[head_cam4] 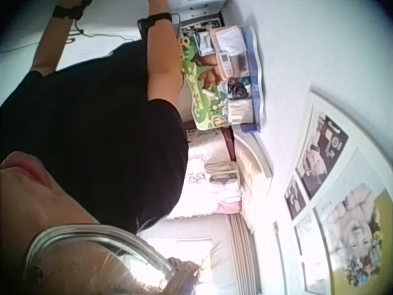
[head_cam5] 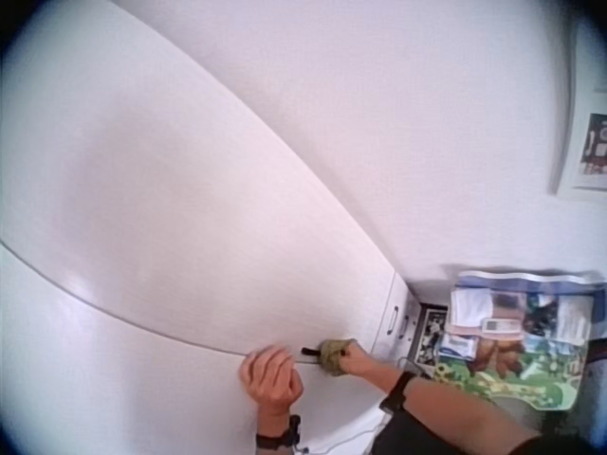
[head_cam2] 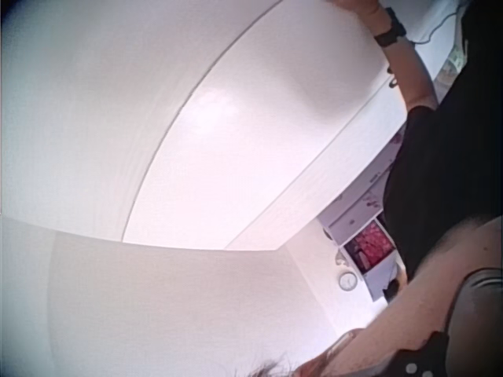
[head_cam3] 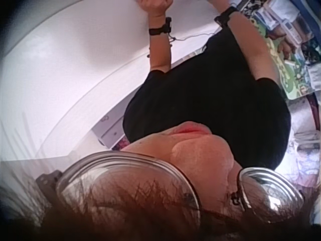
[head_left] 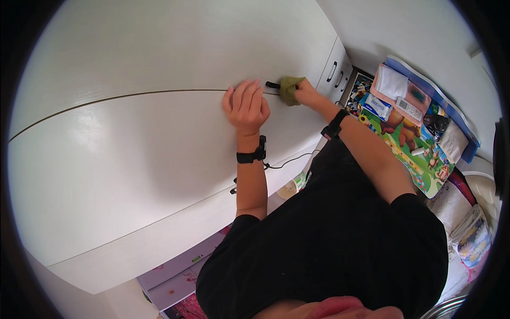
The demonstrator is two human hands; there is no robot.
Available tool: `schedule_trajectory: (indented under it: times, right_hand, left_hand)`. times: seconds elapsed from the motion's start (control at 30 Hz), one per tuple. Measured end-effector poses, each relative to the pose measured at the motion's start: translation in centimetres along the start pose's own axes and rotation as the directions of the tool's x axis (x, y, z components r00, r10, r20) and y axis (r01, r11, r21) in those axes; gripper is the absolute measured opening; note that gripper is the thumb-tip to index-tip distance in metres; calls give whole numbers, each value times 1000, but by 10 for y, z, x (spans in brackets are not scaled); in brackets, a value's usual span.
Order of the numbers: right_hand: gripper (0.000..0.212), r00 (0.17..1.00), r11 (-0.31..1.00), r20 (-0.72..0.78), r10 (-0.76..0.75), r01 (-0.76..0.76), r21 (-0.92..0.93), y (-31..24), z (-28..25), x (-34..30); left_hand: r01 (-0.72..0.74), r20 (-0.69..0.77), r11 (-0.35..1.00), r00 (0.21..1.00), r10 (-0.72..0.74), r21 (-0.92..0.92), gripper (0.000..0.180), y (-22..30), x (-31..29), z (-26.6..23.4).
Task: The person wipes down the exterior and interior surfaces of a white closet using a cloth, handling the doors and shelves one at a time.
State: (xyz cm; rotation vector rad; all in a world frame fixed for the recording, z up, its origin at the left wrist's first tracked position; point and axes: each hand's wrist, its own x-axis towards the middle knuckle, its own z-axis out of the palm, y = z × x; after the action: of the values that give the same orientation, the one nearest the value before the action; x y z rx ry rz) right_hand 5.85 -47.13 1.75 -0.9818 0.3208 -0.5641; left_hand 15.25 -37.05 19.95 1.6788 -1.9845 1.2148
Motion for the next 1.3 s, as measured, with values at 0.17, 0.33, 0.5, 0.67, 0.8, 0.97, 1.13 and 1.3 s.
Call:
schedule_trajectory:
  times: [0.17, 0.33, 0.5, 0.67, 0.8, 0.97, 1.13, 1.3]
  right_hand:
    - [30, 997, 993, -82, 12, -21, -118, -23, 18, 11]
    - [37, 993, 994, -97, -59, 50, -97, -17, 16, 12]
    - [34, 999, 995, -20, -37, 35, -93, -17, 7, 6]
    - [24, 988, 988, -122, 95, -109, -109, -34, 21, 8]
    - [21, 987, 996, -163, 3, -18, -93, -41, 29, 3]
    - [18, 994, 993, -56, -94, 90, -70, -1, -2, 5]
    - [25, 976, 986, -199, -87, 56, -158, 60, -45, -6]
    - [33, 996, 970, -92, -19, -3, -241, 75, -52, -3]
  left_hand:
    - [5, 8, 1000, 1000, -4, -14, 20, 4, 6, 1]
    - [18, 56, 999, 998, -20, 40, 20, 6, 9, -1]
    - [-6, 157, 998, 988, -4, 64, 17, 5, 9, -2]
    - [-6, 168, 997, 986, -7, 73, 17, 4, 8, -2]
    - [6, 171, 998, 985, -18, 69, 16, 2, 4, -3]
    - [3, 136, 998, 991, -11, 60, 20, 6, 10, -2]
    - [-6, 135, 999, 991, -1, 46, 17, 6, 9, 4]
    - [-7, 137, 996, 990, -5, 85, 19, 2, 6, -1]
